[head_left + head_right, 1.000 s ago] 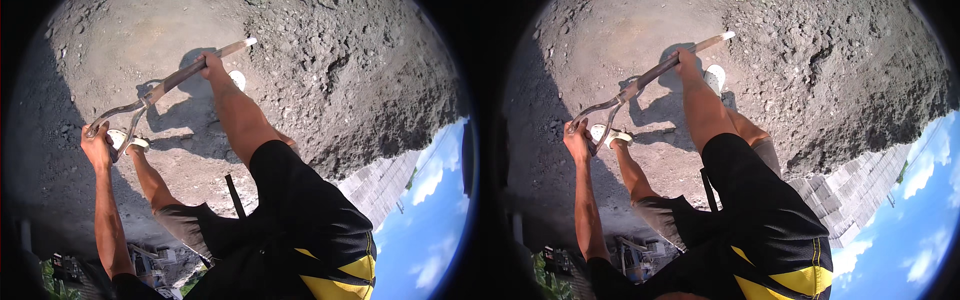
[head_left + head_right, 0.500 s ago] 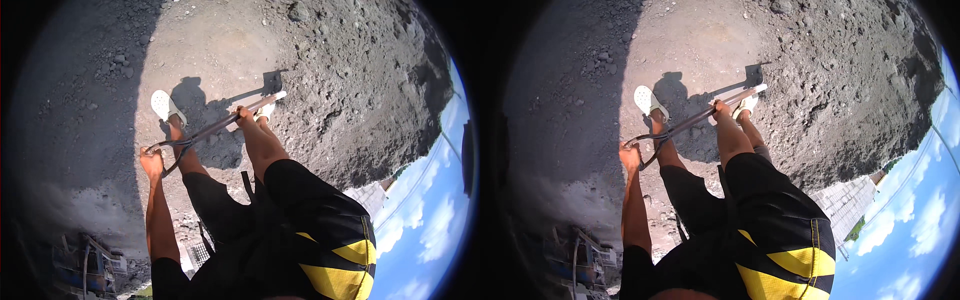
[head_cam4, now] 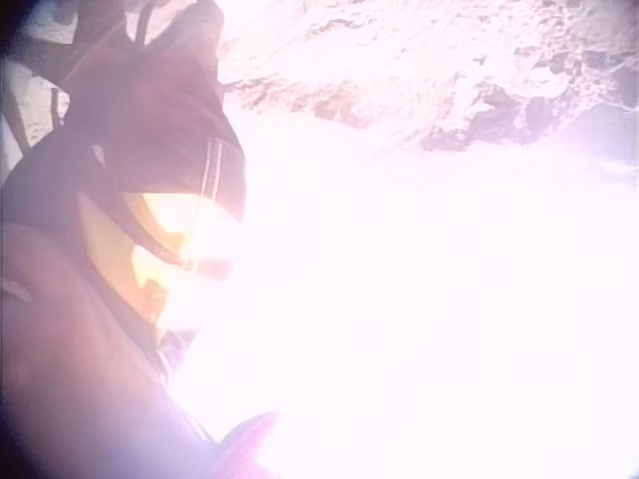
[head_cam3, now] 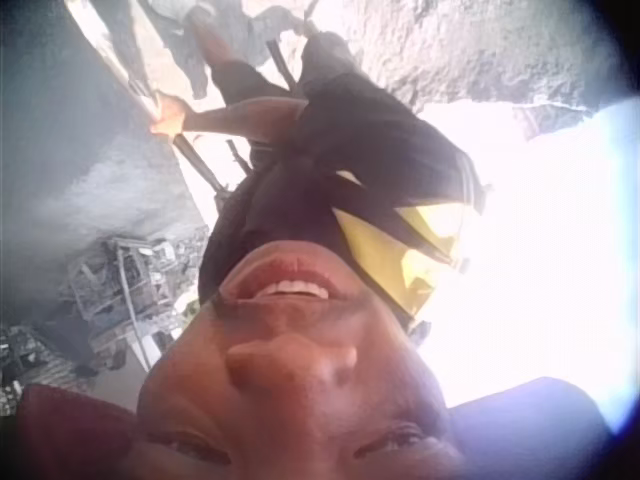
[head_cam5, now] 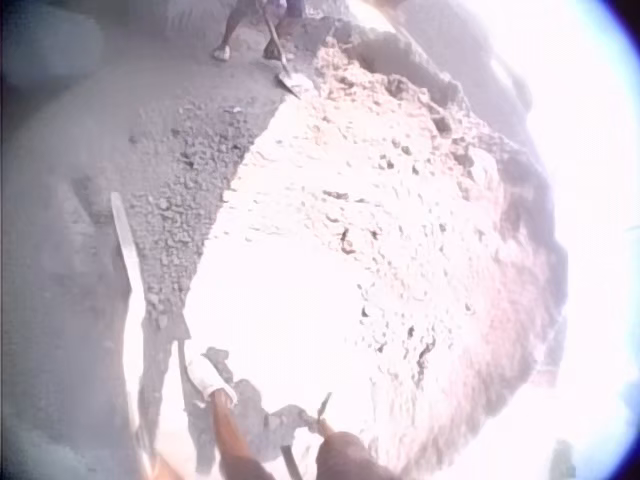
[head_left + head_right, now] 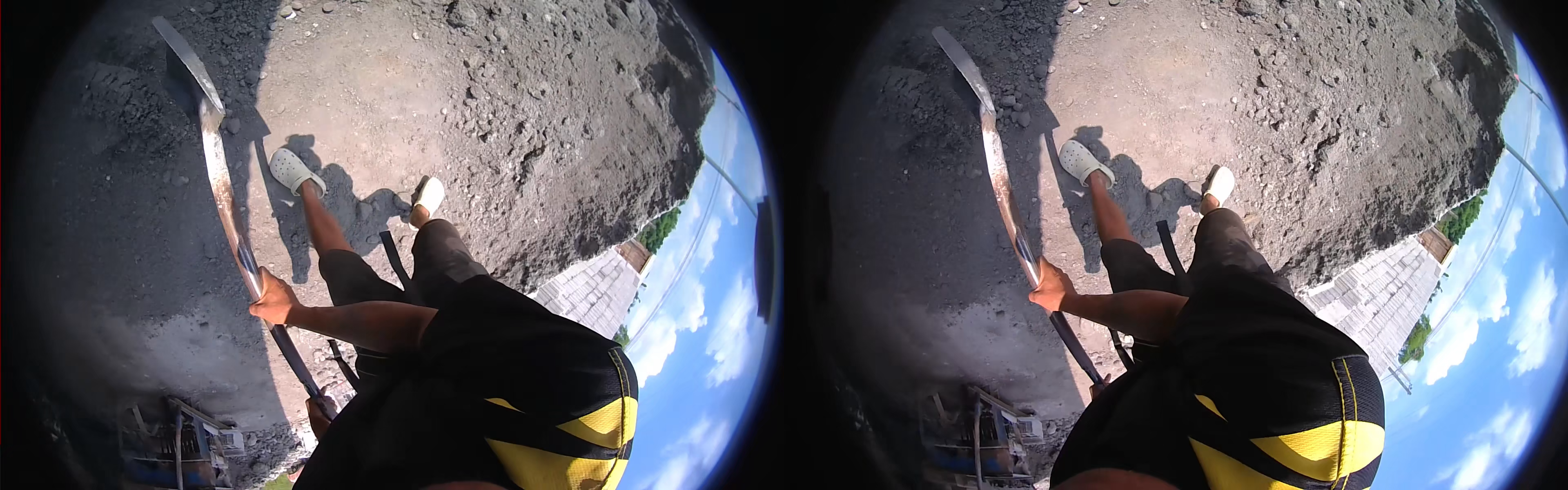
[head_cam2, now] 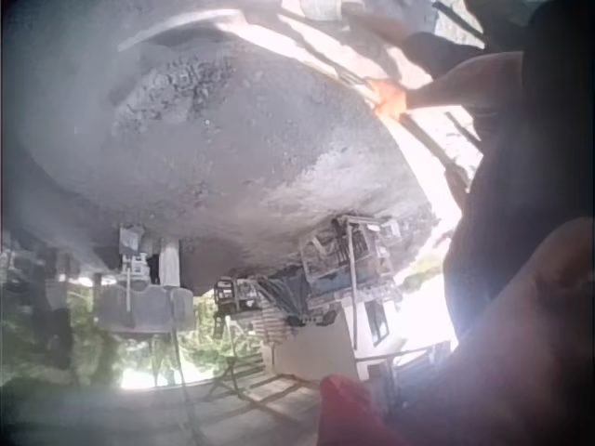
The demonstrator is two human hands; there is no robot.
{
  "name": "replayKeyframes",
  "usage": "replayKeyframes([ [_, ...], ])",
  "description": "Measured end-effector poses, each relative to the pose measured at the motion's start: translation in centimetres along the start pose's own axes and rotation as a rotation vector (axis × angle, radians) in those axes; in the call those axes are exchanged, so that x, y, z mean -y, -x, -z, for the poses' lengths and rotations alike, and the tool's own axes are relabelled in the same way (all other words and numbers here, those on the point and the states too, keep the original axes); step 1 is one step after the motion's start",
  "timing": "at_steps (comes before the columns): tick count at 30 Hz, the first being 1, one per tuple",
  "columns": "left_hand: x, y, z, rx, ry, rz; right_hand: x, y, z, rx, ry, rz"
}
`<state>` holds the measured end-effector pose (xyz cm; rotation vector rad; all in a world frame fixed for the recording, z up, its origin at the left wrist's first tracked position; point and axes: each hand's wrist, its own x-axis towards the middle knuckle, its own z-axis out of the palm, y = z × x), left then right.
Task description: The person uses a hoe to break up and move soil on a construction site. They repeatedly strike the ground and pull soil toward themselves, working alongside another person who is also digging nearby.
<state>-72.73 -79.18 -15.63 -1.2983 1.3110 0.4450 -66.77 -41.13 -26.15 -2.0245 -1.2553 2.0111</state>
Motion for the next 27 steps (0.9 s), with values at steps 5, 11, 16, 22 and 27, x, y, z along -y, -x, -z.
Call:
replayKeyframes([
  [5, -7.5, 6.0, -3.3, -0.332, 0.078, -0.666, 2.9, -3.3, 1.7, 0.042, -0.43, -0.018],
  [11, -17.4, 17.4, -25.1, -0.023, -0.457, -1.284, 0.3, -17.9, 9.6, -0.212, -1.255, -0.495],
  [16, -22.8, 22.9, -38.4, -0.169, -0.914, -1.644, 0.1, -22.8, 15.2, -0.13, -1.811, -0.416],
  [22, -15.0, 8.8, -64.5, -0.231, -1.331, -1.581, -18.9, -28.3, 34.2, -0.569, -2.079, -0.361],
  [27, 6.8, -9.6, -73.6, 0.004, -1.471, -1.554, -46.1, -25.9, 52.9, -0.501, -1.924, -0.133],
])
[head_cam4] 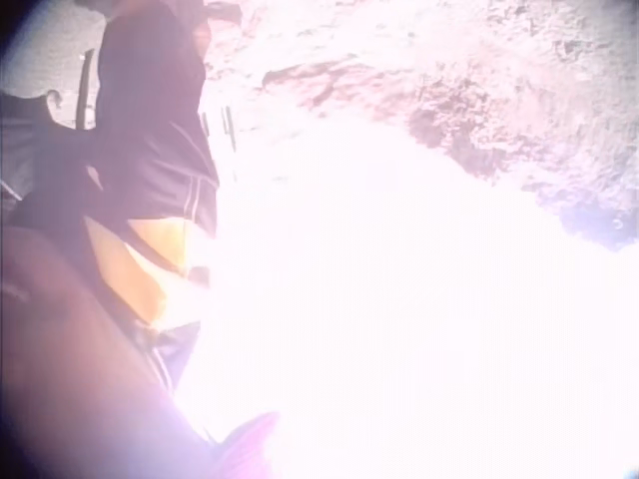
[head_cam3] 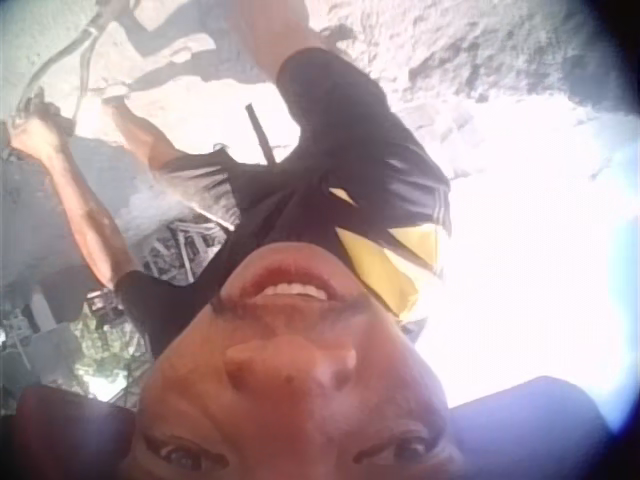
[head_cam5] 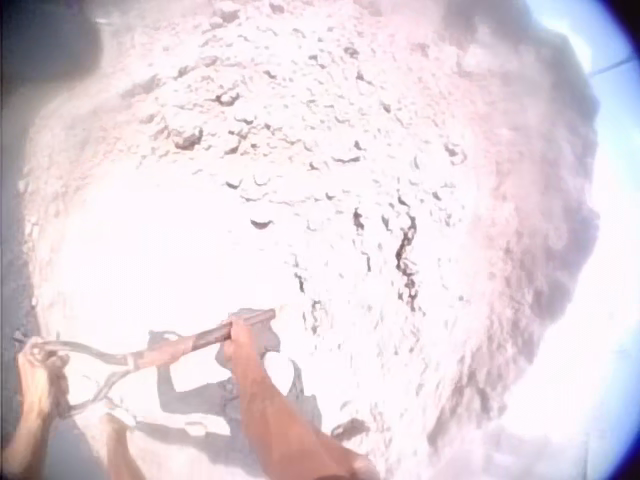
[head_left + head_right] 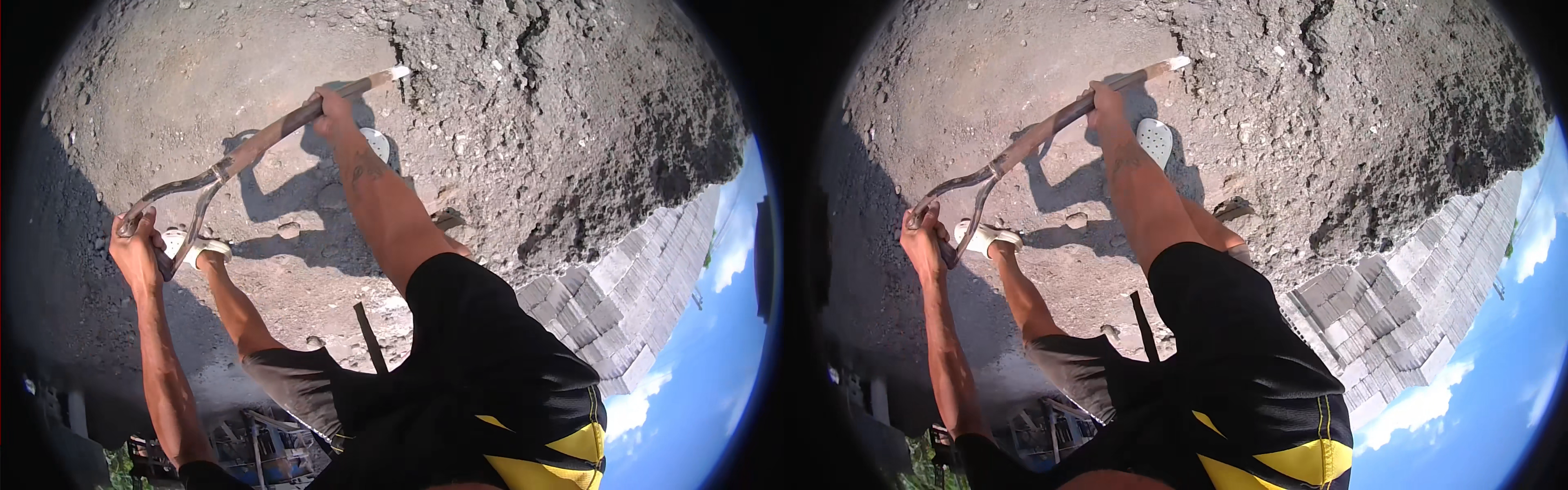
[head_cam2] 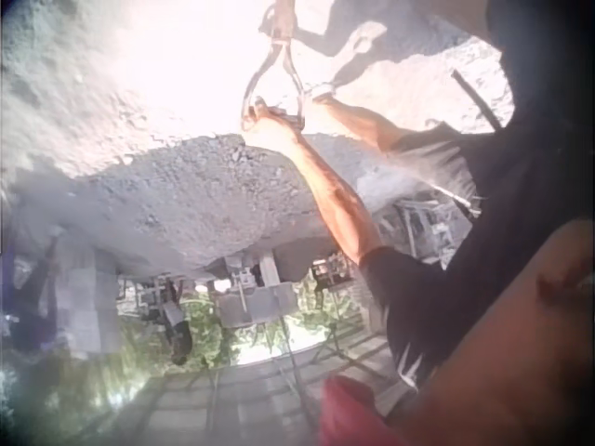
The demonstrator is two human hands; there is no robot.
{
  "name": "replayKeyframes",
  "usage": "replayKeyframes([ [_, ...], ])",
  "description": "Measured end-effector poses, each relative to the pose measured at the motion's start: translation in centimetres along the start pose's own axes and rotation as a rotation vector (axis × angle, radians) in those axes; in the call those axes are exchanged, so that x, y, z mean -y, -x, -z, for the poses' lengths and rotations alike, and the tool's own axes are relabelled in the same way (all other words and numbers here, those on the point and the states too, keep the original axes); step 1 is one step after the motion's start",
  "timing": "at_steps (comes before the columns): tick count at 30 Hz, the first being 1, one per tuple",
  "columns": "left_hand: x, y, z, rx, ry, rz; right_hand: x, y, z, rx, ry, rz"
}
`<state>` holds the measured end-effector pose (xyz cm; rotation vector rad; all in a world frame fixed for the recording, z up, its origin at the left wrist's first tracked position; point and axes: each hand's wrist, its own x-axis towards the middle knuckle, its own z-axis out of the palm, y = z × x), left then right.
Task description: The person uses a hoe to break up and move soil on a construction site. They repeatedly strike the ground and pull soil toward themselves, working alongside another person who is also digging nearby.
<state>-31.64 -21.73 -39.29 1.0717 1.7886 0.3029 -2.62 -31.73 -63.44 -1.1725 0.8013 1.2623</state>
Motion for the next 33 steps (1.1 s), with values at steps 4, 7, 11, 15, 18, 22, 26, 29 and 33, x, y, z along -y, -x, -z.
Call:
replayKeyframes([
  [4, 8.7, 3.9, -1.2, -0.094, 0.05, 0.001, -2.3, 1.3, 4.4, -0.113, 0.028, -0.004],
  [7, 13.9, 6.4, -2.7, -0.172, -0.012, 0.031, -2.5, 1.2, 7.8, -0.158, 0.089, -0.005],
  [11, 21.5, 8.3, -0.5, -0.273, -0.04, 0.062, -5.5, 3.2, 8.9, -0.227, 0.26, 0.026],
  [15, 23.3, 12.0, 1.8, -0.262, 0.07, 0.085, -5.3, 6.9, 10.1, -0.312, 0.594, 0.123],
  [18, 28.2, 19.1, 9.4, -0.26, 0.393, 0.494, -13.2, 13.9, 10.1, -0.468, 0.727, 0.139],
  [22, 31.3, 26.1, 14.8, -0.309, 0.462, 0.645, -15.8, 22.1, 8.1, -0.382, 0.718, 0.038],
  [26, 37.9, 35.8, 20.9, -0.482, 0.712, 0.771, -27.1, 30.8, 3.8, -0.307, 1.09, 0.077],
  [29, 40.4, 42.2, 23.6, -0.611, 0.971, 0.893, -36.5, 35.8, 0.7, 0.002, 1.252, 0.166],
  [33, 40.2, 44.2, 23.7, -0.445, 1.352, 1.079, -46.1, 39.7, -7.3, 0.458, 1.626, 0.308],
])
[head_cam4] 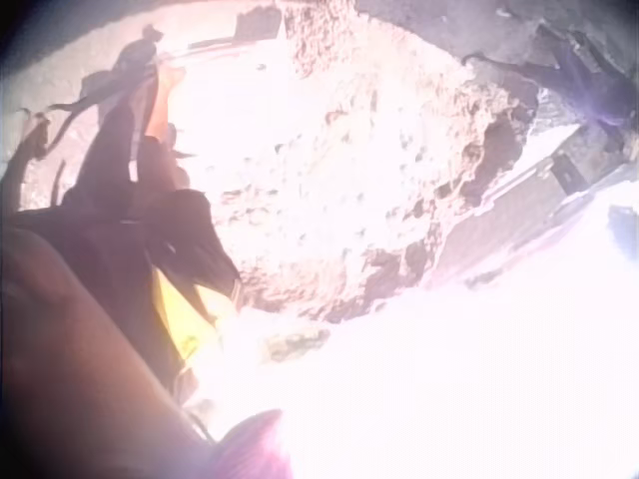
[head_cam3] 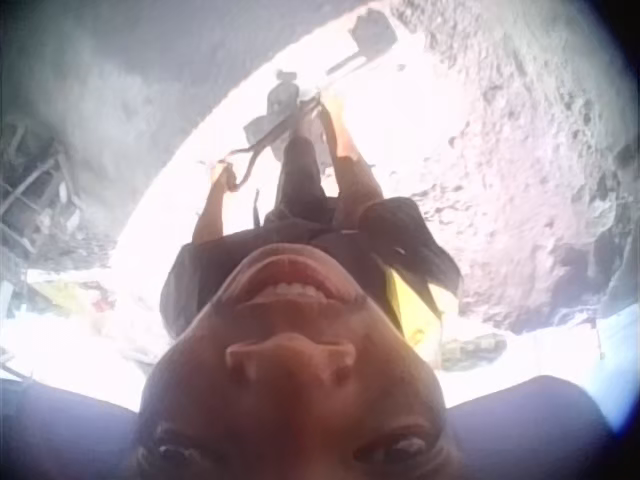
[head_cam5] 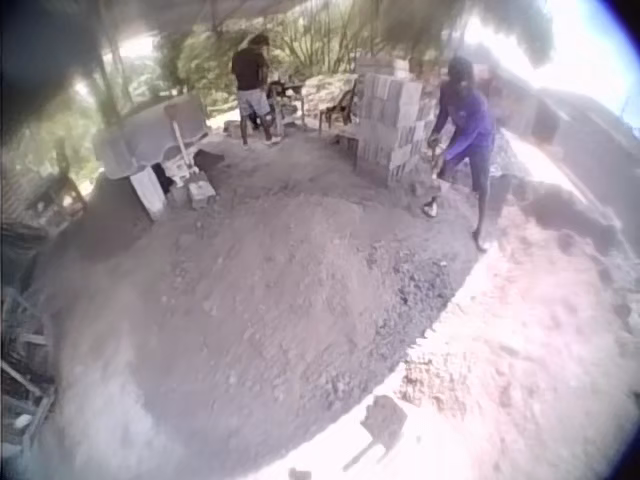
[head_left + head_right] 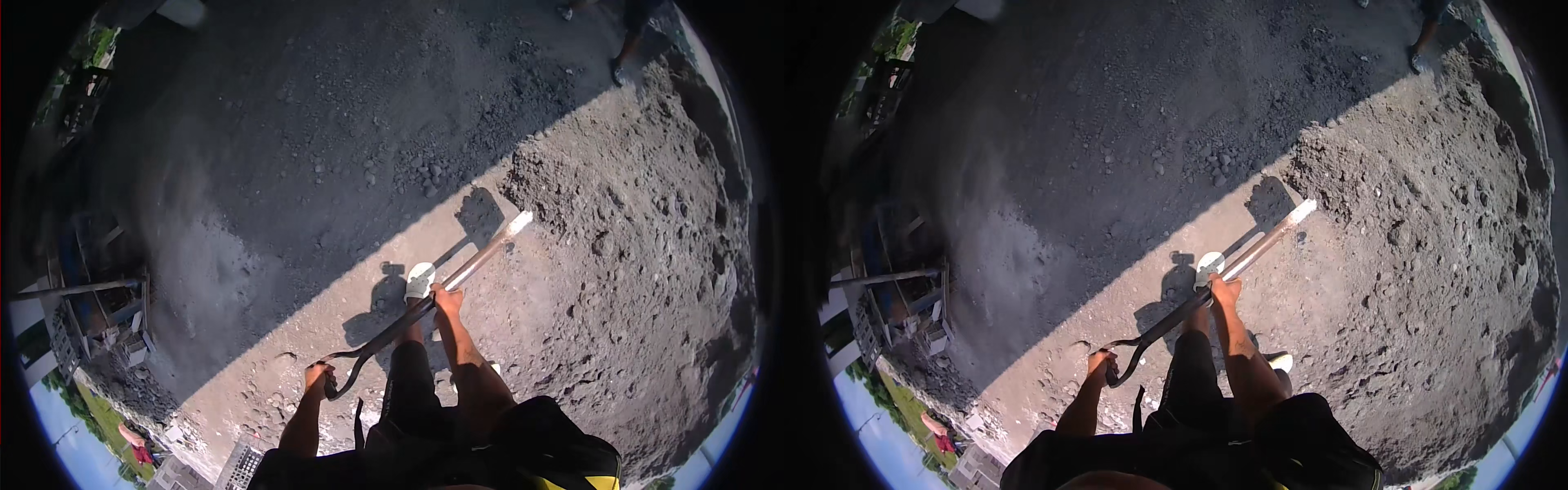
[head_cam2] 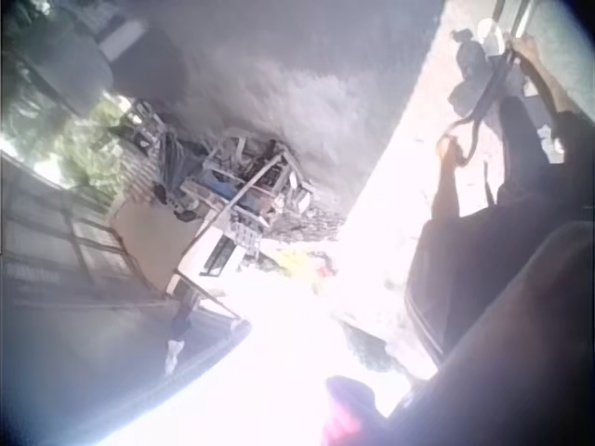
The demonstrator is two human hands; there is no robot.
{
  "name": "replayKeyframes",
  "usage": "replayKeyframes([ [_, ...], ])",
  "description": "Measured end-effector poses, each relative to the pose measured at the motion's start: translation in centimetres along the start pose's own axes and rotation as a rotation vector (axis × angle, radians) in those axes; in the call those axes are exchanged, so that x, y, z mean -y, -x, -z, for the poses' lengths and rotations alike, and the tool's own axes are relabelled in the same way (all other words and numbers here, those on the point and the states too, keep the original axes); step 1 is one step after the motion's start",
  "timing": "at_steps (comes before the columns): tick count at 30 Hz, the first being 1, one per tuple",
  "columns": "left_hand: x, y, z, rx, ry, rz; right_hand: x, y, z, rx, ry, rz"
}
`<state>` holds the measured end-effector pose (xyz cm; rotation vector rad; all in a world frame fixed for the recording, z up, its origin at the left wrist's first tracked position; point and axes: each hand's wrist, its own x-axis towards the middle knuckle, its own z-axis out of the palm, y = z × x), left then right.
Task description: The person uses a hoe to break up and move soil on a construction site. They repeatedly strike the ground and pull soil toward themselves, working alongside another person who is also digging nearby.
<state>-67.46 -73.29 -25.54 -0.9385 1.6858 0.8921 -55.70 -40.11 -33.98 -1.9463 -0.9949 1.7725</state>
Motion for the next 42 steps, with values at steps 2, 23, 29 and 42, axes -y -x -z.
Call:
replayKeyframes([
  [2, -0.1, 0.1, -0.6, 0.352, -0.031, 0.127, 4.4, -0.9, -3.1, -0.094, 0.25, 0.272],
  [23, -21.1, 15.2, -12.4, 0.147, -0.834, -1.076, -2.8, -2.7, -0.1, -0.303, -1.309, -0.642],
  [29, -20.2, 15.8, -32.3, 0.111, -1.176, -1.159, -6.8, -9.2, 6.0, -0.417, -1.771, -0.605],
  [42, 4.5, 10.5, -52.8, 0.512, -1.599, -1.267, -24.8, -15.3, 30.7, -0.693, -2.145, -0.444],
])
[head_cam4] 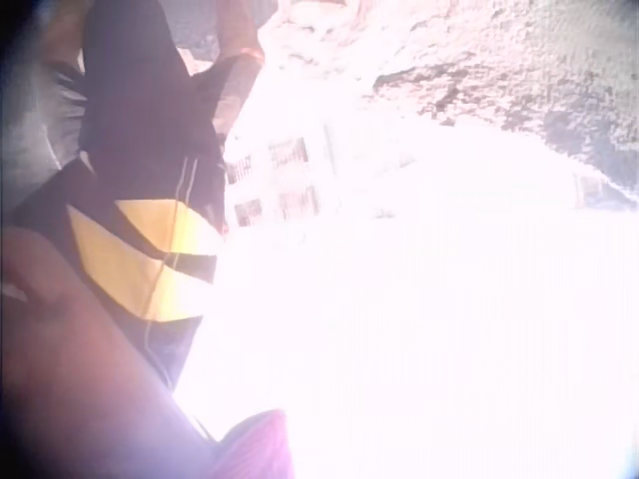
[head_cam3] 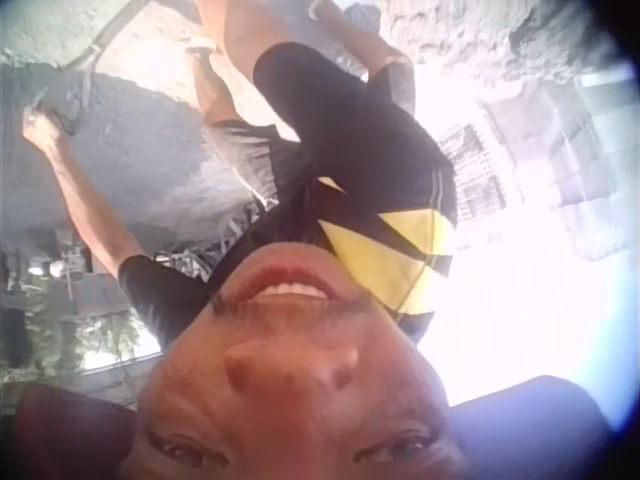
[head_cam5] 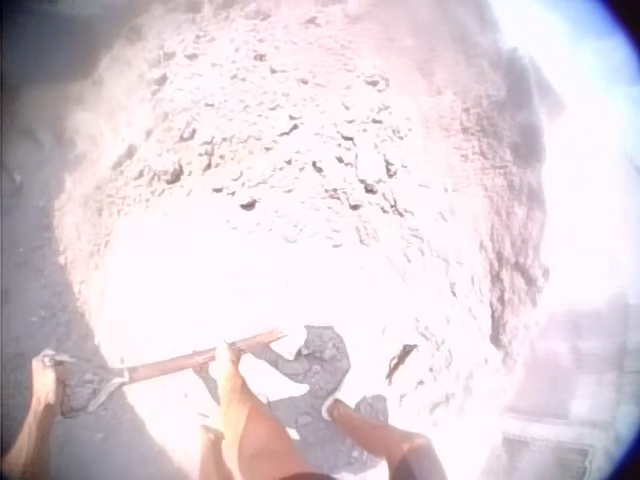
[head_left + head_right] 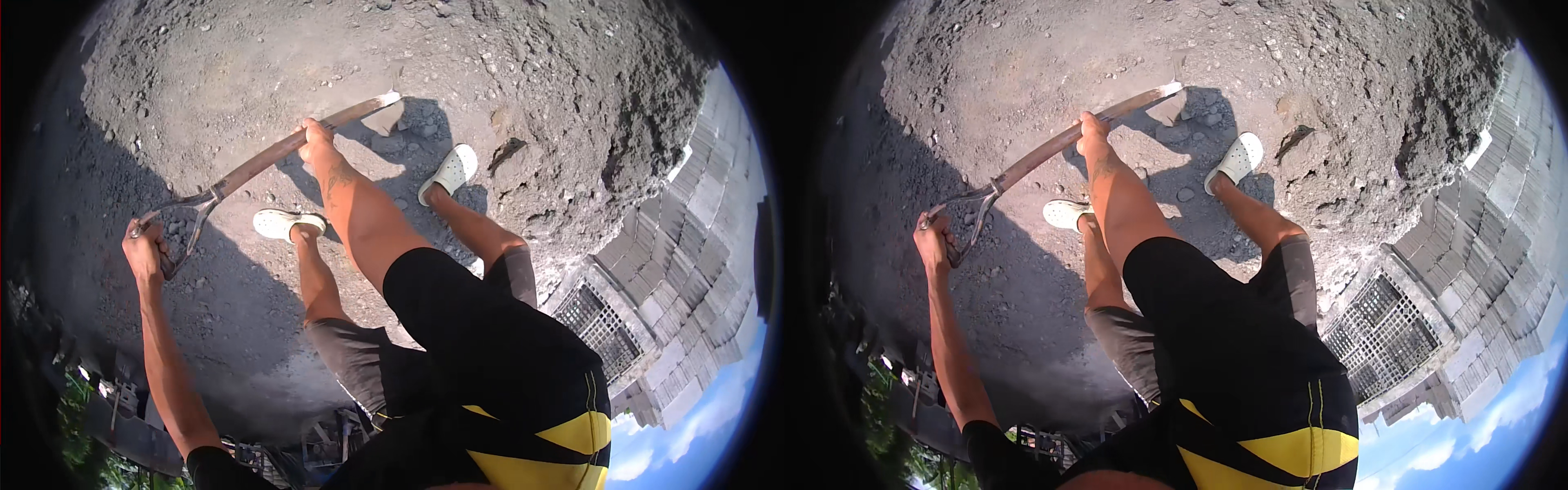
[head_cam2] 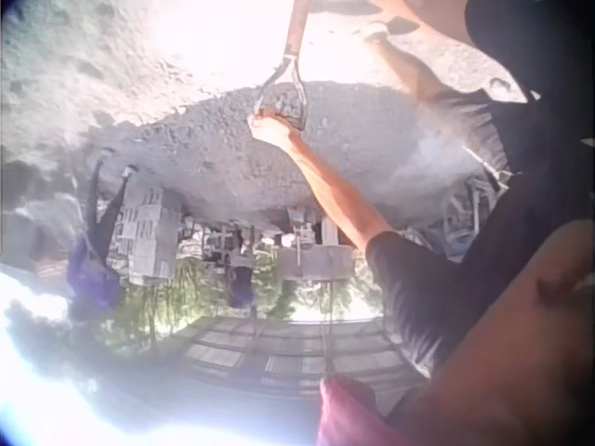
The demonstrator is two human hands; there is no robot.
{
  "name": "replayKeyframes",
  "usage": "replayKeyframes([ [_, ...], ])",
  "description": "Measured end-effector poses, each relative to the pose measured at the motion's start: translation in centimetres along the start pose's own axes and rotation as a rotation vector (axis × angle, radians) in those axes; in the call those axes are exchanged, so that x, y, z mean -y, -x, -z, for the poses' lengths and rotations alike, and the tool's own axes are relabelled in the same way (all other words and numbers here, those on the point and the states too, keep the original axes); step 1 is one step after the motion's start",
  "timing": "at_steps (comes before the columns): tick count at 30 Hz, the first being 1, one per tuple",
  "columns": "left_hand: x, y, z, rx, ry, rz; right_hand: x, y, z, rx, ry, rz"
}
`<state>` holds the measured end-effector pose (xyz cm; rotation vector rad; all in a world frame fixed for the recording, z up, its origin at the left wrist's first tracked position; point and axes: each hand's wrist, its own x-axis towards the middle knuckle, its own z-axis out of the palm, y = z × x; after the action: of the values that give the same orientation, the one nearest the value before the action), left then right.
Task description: The person uses a hoe to break up and move soil on a construction site. They repeatedly strike the ground and pull soil toward themselves, working alongside another person who is also digging nearby.
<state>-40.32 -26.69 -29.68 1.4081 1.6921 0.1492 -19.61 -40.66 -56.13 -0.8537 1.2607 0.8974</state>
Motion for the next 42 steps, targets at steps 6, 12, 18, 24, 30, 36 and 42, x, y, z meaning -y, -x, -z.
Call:
replayKeyframes([
  [6, 12.5, 10.9, 2.9, -0.072, 0.277, 0.221, -2.7, 3.2, 10.3, -0.023, 0.351, 0.078],
  [12, 24.2, 25.7, 7.2, -0.123, 0.644, 0.554, -5.5, 9.7, 21.9, -0.201, 0.83, 0.179],
  [18, 30.3, 36.2, 11.3, -0.163, 0.78, 0.785, -9.8, 15.3, 25.0, -0.462, 1.45, 0.396],
  [24, 36.1, 51.7, 13.2, -0.588, 1.051, 0.973, -26.6, 26.8, 22.4, -0.207, 2.119, 0.337],
  [30, 35.2, 54.6, 11.4, -0.53, 1.308, 1.142, -36.1, 33.1, 20.2, 0.425, 2.494, 0.32],
  [36, 34.4, 51.0, 16.8, -0.595, 1.098, 0.982, -39.1, 45.5, 14.4, 1.116, 2.226, 0.323],
  [42, 32.2, 45.2, 22.7, -0.626, 0.839, 0.767, -33.1, 48.1, 5.4, 1.07, 1.971, 0.116],
])
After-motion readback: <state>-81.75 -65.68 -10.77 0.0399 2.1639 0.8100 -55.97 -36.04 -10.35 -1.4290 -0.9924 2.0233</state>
